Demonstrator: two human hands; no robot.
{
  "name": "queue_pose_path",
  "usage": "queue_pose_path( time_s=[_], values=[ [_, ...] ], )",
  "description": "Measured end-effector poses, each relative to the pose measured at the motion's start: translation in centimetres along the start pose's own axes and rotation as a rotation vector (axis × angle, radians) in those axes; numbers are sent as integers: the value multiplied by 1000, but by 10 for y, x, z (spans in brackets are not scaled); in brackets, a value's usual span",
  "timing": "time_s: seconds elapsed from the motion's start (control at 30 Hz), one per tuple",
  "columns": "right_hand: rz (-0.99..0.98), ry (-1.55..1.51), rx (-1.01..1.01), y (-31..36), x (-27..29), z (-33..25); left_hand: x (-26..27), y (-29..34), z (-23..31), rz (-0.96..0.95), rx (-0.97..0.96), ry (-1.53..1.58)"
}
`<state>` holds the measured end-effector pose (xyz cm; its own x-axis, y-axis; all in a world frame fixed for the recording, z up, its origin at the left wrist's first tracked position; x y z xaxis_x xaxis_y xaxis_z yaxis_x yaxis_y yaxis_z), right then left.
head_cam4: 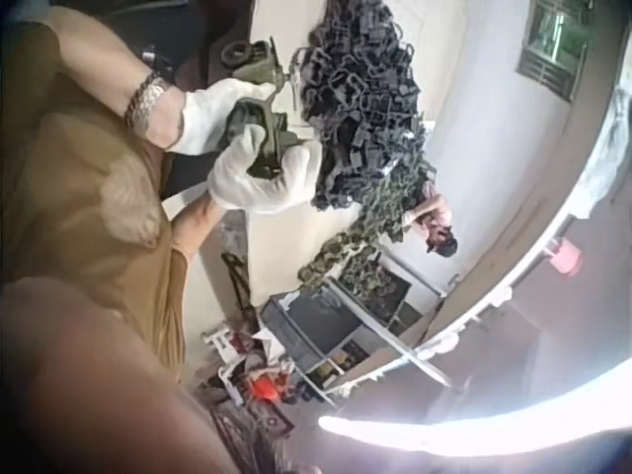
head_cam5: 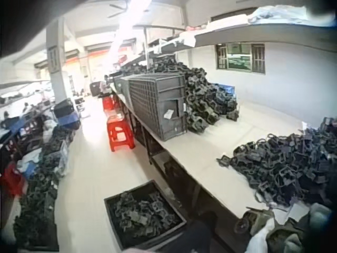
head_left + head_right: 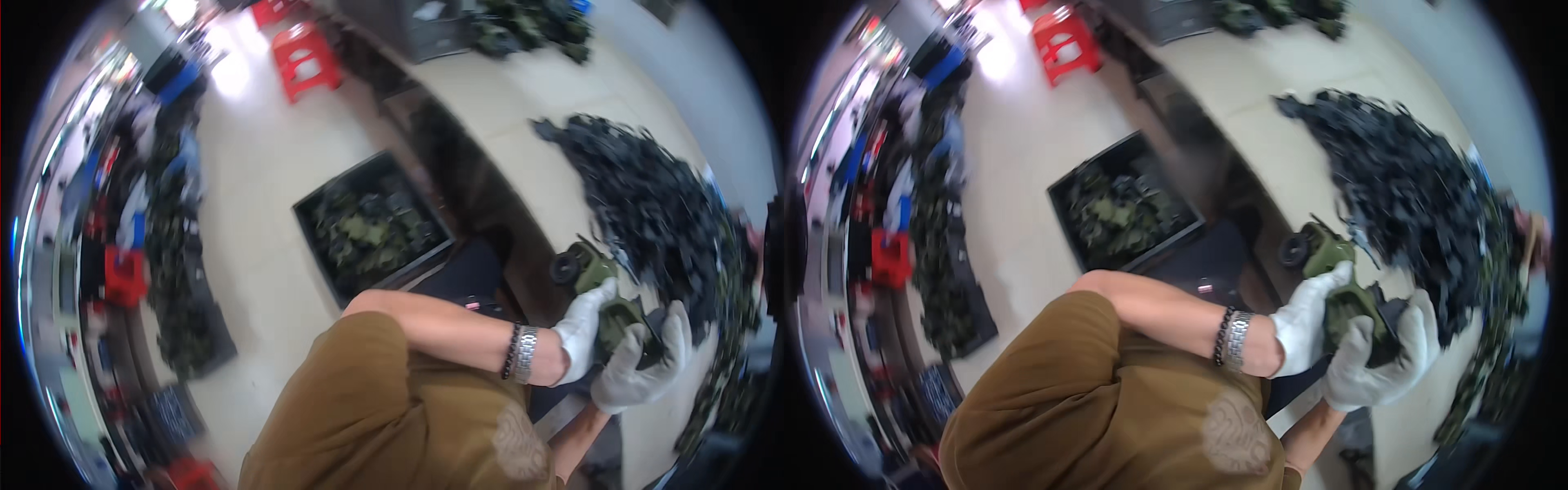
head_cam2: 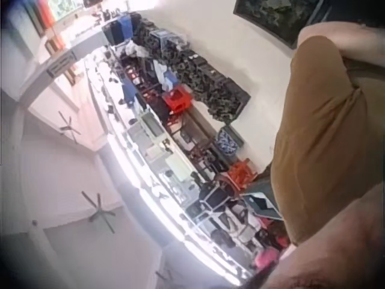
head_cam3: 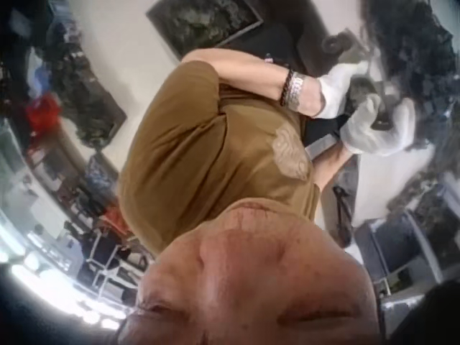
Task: The person assembles toy vehicles by hand from plastic components, then inspects the finished products.
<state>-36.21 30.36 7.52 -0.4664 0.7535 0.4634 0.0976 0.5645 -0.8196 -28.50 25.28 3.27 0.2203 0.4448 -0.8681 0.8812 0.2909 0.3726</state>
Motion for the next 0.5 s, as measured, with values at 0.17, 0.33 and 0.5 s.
queue_pose_path(
  time_s=[0.17,0.33,0.5],
  values=[
    [-45,191,82,38,-333,9,100,-23,325,39,60,-89],
    [-136,-129,135,2,-407,9,87,-7,400,-38,-193,-152],
    [-141,-311,104,-13,-452,10,79,8,445,-71,-374,-161]
  ],
)
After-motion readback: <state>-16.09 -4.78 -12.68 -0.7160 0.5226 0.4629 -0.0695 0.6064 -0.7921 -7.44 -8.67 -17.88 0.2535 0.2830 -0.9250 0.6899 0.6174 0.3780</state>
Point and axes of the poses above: each hand's wrist, its own y-axis away from the middle knuckle, its own x-axis out of the back of the hand, z = x × y, the point moved 1 cm from there along -y, towards the middle knuckle, and after that the axes turned 2 degrees about x, right-handed, at the moved point
